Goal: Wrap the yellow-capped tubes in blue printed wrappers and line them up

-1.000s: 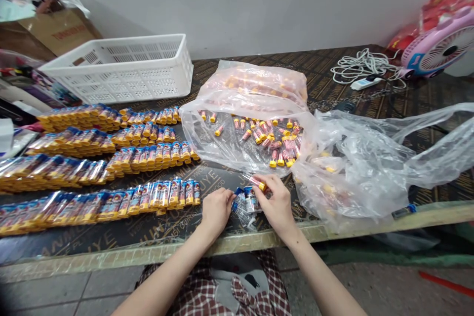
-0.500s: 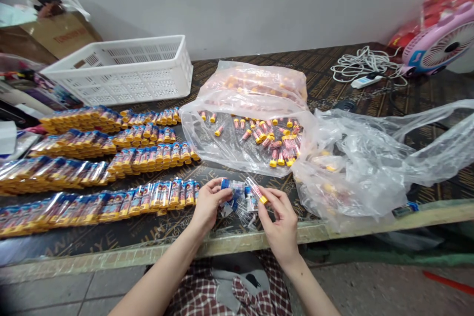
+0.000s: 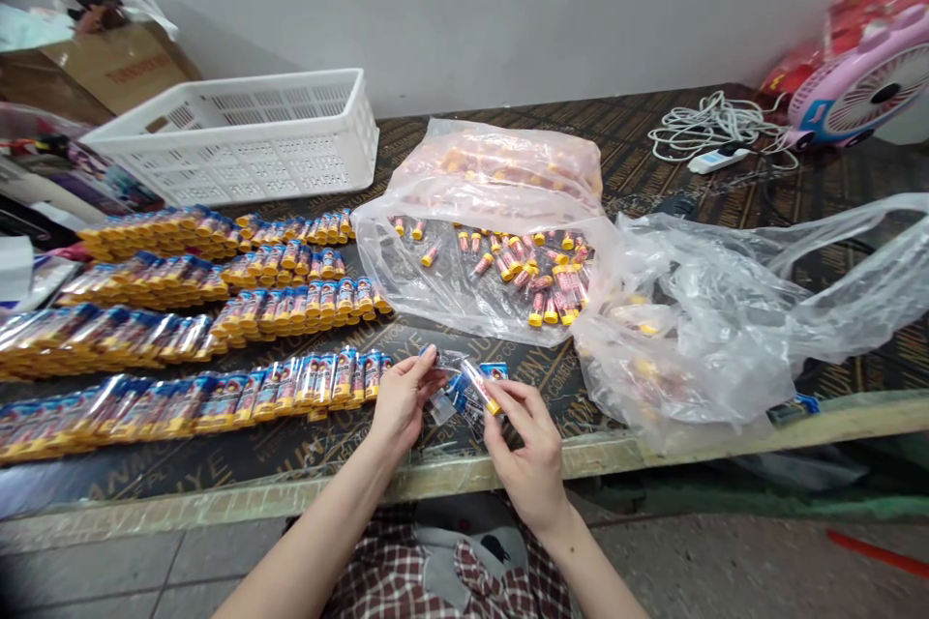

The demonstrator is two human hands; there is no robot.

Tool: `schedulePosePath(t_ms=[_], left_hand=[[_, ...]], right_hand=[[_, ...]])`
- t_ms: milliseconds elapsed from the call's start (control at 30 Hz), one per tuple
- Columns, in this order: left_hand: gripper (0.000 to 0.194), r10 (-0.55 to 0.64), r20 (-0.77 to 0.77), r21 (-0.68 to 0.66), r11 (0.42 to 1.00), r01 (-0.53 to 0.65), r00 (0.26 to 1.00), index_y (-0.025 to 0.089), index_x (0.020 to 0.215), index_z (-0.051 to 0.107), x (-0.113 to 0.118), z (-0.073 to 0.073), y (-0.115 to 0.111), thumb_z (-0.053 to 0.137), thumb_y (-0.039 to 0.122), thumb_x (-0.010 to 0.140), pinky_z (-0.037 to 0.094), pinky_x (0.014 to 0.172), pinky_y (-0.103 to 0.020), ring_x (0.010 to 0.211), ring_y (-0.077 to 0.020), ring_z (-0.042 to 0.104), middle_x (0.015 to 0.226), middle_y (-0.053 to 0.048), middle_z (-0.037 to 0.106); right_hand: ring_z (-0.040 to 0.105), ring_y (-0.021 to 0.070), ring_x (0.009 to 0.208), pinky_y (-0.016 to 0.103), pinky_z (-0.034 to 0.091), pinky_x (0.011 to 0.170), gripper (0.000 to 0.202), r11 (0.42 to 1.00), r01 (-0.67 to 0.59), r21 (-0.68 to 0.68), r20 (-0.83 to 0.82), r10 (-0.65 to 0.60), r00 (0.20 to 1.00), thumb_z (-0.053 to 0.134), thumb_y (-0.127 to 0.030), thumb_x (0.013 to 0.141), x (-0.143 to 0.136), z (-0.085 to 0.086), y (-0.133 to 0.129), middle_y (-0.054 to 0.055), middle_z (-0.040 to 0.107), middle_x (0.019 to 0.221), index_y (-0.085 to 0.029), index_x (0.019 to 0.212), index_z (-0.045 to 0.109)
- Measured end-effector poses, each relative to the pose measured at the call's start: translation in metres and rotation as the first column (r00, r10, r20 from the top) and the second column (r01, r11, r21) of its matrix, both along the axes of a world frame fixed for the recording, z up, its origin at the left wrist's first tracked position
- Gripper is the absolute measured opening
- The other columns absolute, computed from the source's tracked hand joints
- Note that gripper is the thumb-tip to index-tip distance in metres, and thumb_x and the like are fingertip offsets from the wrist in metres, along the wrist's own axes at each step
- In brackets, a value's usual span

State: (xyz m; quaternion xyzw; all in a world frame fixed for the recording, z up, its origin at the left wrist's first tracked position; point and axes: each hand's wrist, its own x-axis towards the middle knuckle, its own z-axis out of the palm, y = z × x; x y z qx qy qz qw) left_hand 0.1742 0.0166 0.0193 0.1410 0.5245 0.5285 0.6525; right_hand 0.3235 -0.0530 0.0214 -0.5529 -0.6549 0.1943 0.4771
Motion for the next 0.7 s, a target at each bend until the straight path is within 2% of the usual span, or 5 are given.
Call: schedulePosePath(t_ms=[200,300,400,567,700], left_hand=[[0.037,-0.117,0.051,0.102,0.988,0.112,0.992,0.013,0.077,0.061,0.002,0.006,-0.004,0.080,0.036,0.056,0.049,0.060,-0.021,0.058,-0.0082,0.059,0.067,0.002,0.065],[0.043,-0.223,0.060,0.109,0.970,0.216,0.973,0.014,0.086,0.060,0.002,0.012,-0.008,0.083,0.029,0.053,0.049,0.061,-0.022,0.059,-0.0089,0.060,0.069,0.001,0.066],[0.050,-0.369,0.047,0.091,0.927,0.364,0.928,0.013,0.093,0.062,0.001,0.017,-0.013,0.084,0.027,0.051,0.049,0.061,-0.022,0.062,-0.0106,0.062,0.075,-0.003,0.068],[0.036,-0.530,0.033,0.105,0.845,0.524,0.848,0.009,0.081,0.066,0.000,0.024,-0.020,0.076,0.038,0.063,0.047,0.056,-0.020,0.056,-0.0084,0.057,0.068,-0.004,0.065],[0.037,-0.540,0.019,0.079,0.840,0.537,0.841,0.009,0.077,0.066,0.000,0.027,-0.022,0.079,0.039,0.059,0.046,0.054,-0.021,0.054,-0.0091,0.057,0.066,-0.003,0.064]], right_hand=[[0.055,0.0219,0.106,0.041,0.047,0.093,0.035,0.977,-0.186,-0.105,-0.101,0.176,0.979,0.046,-0.016,0.088,0.003,-0.007,0.001,0.008,0.055,0.112,-0.029,0.118,0.060],[0.055,0.0208,0.106,0.040,0.047,0.093,0.041,0.980,-0.190,-0.066,-0.077,0.185,0.980,0.047,-0.012,0.085,0.005,-0.012,0.007,0.006,0.053,0.113,-0.032,0.120,0.057],[0.050,0.0239,0.113,0.043,0.046,0.095,0.062,0.981,-0.193,-0.014,0.004,0.193,0.981,0.053,-0.009,0.076,0.006,-0.010,0.015,0.008,0.046,0.123,-0.032,0.132,0.043],[0.038,0.0288,0.128,0.047,0.041,0.101,0.085,0.927,-0.375,-0.004,-0.013,0.375,0.927,0.053,-0.007,0.064,0.009,-0.003,0.025,0.009,0.026,0.146,-0.028,0.141,0.026],[0.043,0.0267,0.126,0.045,0.039,0.104,0.086,0.887,-0.458,-0.061,-0.055,0.455,0.889,0.050,-0.006,0.061,0.008,-0.005,0.024,0.010,0.039,0.139,-0.025,0.141,0.025]])
